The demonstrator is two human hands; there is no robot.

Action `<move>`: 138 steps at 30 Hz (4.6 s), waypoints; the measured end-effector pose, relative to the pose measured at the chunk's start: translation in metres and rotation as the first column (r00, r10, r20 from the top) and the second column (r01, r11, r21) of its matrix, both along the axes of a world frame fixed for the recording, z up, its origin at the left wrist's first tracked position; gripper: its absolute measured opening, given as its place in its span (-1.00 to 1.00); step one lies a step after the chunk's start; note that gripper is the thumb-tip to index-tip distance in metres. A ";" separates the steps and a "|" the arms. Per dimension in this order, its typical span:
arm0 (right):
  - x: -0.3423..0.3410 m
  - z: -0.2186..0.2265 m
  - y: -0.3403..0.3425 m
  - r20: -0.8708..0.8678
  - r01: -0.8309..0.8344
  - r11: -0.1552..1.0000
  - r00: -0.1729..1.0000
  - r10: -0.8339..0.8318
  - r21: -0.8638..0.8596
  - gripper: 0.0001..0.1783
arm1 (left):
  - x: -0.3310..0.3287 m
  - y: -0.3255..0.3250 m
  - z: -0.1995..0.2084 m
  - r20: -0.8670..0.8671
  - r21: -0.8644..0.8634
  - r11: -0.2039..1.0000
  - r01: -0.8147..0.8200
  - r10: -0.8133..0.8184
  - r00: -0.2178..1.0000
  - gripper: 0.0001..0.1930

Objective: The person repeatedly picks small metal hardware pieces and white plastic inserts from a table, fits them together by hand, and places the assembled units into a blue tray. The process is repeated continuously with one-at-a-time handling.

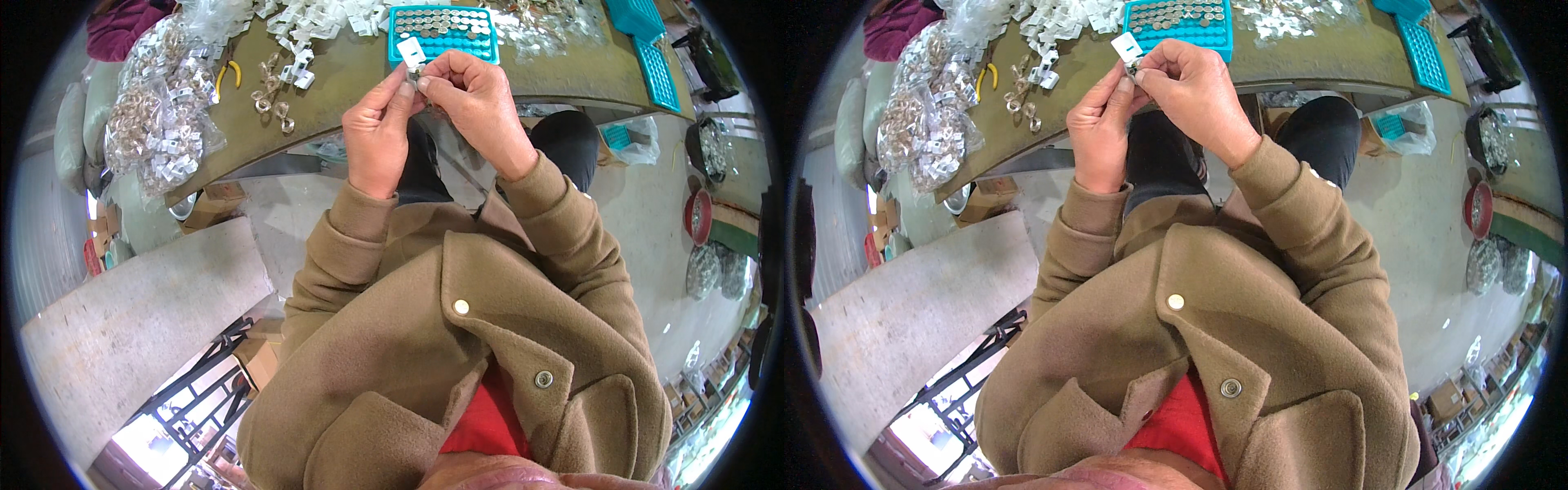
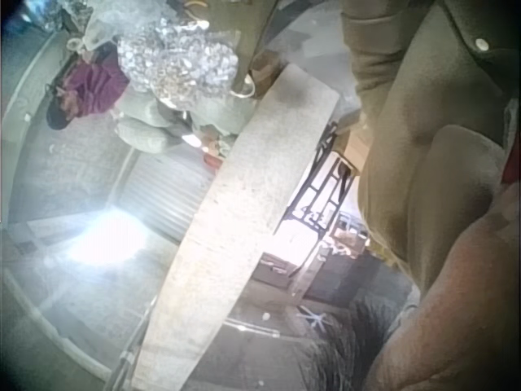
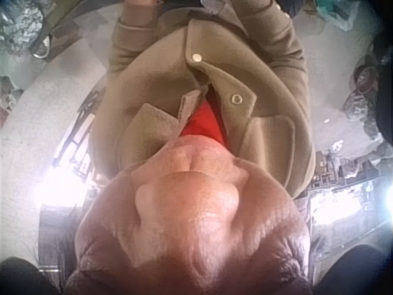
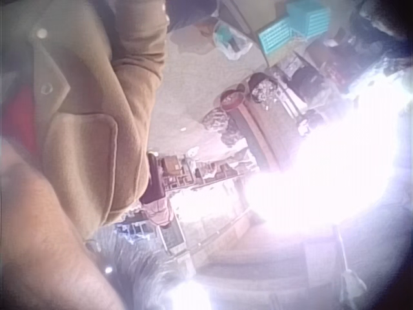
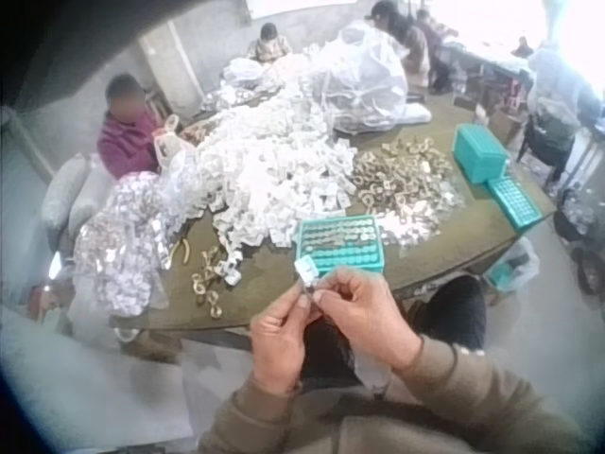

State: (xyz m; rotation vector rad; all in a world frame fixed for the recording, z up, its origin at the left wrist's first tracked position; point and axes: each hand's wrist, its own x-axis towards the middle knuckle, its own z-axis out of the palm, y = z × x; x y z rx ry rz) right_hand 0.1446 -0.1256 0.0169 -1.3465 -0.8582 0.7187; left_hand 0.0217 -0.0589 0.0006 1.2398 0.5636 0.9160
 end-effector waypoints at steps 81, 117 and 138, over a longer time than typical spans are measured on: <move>0.012 0.020 0.028 0.762 -0.126 0.992 0.639 0.104 -0.031 -0.84 | -0.019 0.033 0.005 -0.035 -0.485 0.860 0.160 -0.202 0.979 -0.68; 0.033 0.006 0.056 0.802 0.031 0.999 0.596 -0.037 0.023 -0.85 | -0.027 0.041 -0.003 0.091 -0.698 0.704 0.127 -0.089 0.992 -0.80; 0.005 0.005 0.029 0.724 -0.110 0.994 0.684 0.087 -0.015 -0.91 | -0.013 0.020 0.000 0.065 -0.596 0.802 0.044 -0.007 0.998 -0.74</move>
